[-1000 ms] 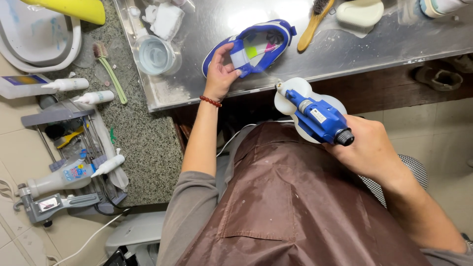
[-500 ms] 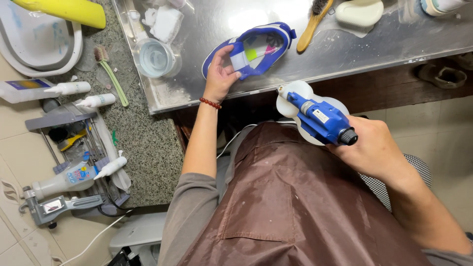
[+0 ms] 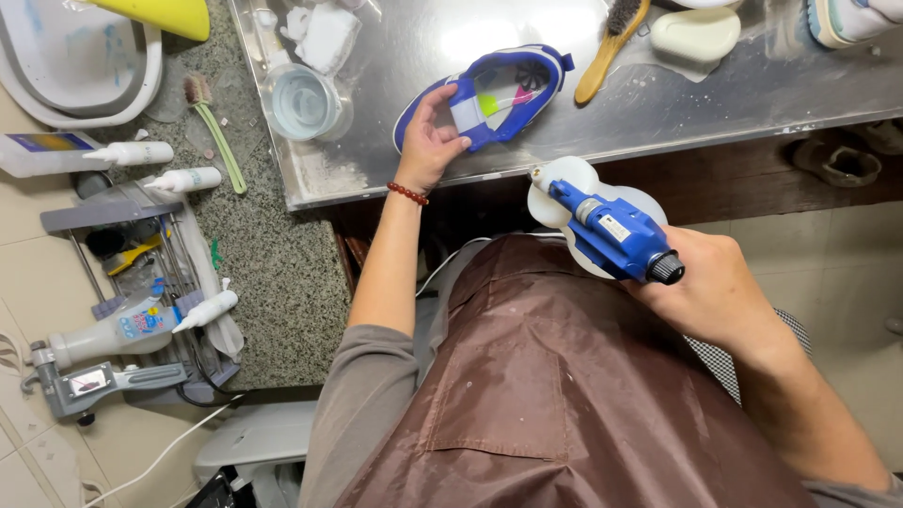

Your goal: Spraying a shoe with a cleaning agent using a handheld spray gun at a repair bench.

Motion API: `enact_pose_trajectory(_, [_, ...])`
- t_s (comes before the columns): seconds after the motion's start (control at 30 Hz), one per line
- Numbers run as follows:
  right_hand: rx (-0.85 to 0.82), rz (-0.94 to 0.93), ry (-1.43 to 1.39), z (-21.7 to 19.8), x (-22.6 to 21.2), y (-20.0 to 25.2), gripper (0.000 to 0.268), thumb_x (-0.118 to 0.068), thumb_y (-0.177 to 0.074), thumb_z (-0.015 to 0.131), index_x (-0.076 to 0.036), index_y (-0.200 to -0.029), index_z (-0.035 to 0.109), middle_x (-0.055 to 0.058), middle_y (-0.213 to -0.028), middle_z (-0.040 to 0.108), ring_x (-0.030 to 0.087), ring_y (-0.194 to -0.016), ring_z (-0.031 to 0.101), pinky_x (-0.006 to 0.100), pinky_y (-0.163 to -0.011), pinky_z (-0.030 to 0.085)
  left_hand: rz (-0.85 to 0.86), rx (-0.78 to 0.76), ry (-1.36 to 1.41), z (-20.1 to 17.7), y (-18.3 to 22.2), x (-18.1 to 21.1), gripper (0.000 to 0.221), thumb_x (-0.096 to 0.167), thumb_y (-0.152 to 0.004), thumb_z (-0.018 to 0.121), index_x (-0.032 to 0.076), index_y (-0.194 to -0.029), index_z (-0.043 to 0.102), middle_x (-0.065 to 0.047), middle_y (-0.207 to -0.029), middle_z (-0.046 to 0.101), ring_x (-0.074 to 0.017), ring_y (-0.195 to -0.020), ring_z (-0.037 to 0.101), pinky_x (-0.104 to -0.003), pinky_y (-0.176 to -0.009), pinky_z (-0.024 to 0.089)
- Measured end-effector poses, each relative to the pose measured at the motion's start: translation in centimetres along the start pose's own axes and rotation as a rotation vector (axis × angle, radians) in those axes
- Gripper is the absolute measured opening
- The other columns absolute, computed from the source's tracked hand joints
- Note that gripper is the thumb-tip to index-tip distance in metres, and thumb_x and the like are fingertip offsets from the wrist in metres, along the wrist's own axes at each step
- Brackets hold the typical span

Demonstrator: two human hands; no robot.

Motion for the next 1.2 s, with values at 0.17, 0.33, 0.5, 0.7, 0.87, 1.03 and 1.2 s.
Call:
enact_pose_trajectory(0.17, [0.005,0.033,0.002,0.1,-0.7,-0.1,0.034,-0.013,-0.070,0.080,-0.007,-0.103,0.072,0.015,-0.087,0.074,0.027,-0.076,0.072,0.037,-0.074,0.055,0.010,-0.014,0.006,-0.2,-0.1,-0.2,0.078,-0.020,-0.081,0.068,0.002,-0.151,0.042,-0.013,-0.154,0.040,-0.0283,-0.118,0.069,-0.035,-0.098,0.062])
enact_pose_trajectory(0.33, [0.017,-0.005,-0.025,0.3,-0.5,-0.1,0.034,-0.013,-0.071,0.079,-0.007,-0.103,0.072,0.015,-0.087,0.074,0.026,-0.076,0.072,0.036,-0.075,0.055,-0.010,-0.009,-0.001,0.6,0.2,0.9,0.079,-0.021,-0.080,0.067,0.002,-0.151,0.040,-0.013,-0.155,0.038,-0.0284,-0.113,0.071,-0.034,-0.094,0.062])
enact_pose_trajectory(0.5, [0.008,0.019,-0.049,0.5,-0.1,-0.1,0.032,-0.012,-0.072,0.079,-0.007,-0.103,0.072,0.015,-0.086,0.075,0.025,-0.074,0.072,0.036,-0.074,0.055,0.002,-0.015,-0.030,0.6,0.2,0.8,0.081,-0.021,-0.080,0.067,0.003,-0.153,0.041,-0.013,-0.160,0.036,-0.0239,-0.104,0.072,-0.032,-0.091,0.062])
enact_pose_trajectory(0.7, [0.026,0.124,-0.028,0.1,-0.8,-0.1,0.032,-0.012,-0.072,0.079,-0.008,-0.103,0.073,0.015,-0.083,0.075,0.024,-0.072,0.072,0.036,-0.072,0.055,0.005,-0.033,-0.011,0.3,0.1,0.2,0.083,-0.021,-0.081,0.068,0.003,-0.154,0.039,-0.013,-0.159,0.038,-0.0221,-0.107,0.072,-0.031,-0.091,0.062])
enact_pose_trajectory(0.87, [0.013,0.140,-0.036,0.0,0.2,0.2,0.030,-0.013,-0.072,0.079,-0.009,-0.101,0.074,0.013,-0.080,0.075,0.022,-0.069,0.071,0.035,-0.071,0.055,-0.005,-0.024,-0.041,0.4,0.2,0.3,0.082,-0.020,-0.081,0.068,0.003,-0.154,0.039,-0.012,-0.159,0.038,-0.0206,-0.102,0.072,-0.030,-0.088,0.062])
enact_pose_trajectory(1.03, [0.037,0.117,-0.050,0.1,0.7,0.4,0.030,-0.013,-0.072,0.079,-0.009,-0.101,0.074,0.013,-0.081,0.075,0.022,-0.070,0.071,0.035,-0.072,0.055,0.019,-0.007,-0.067,0.0,-0.8,-0.6,0.078,-0.016,-0.082,0.067,0.004,-0.153,0.041,-0.012,-0.156,0.041,-0.0169,-0.102,0.071,-0.027,-0.088,0.060])
enact_pose_trajectory(1.2, [0.081,0.115,-0.013,0.1,2.0,0.8,0.030,-0.013,-0.073,0.080,-0.008,-0.102,0.074,0.014,-0.087,0.075,0.026,-0.077,0.073,0.037,-0.074,0.055,-0.032,0.351,-0.668,3.0,-2.5,2.1,0.049,0.004,-0.087,0.083,0.007,-0.127,0.054,-0.010,-0.113,0.067,-0.0109,-0.085,0.072,-0.023,-0.075,0.056])
Point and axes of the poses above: each hand's wrist, its own y-axis away from the middle knuckle, its own z-axis out of the palm, x = y × z, the point moved 3 cm from there along -y, towards the middle knuckle
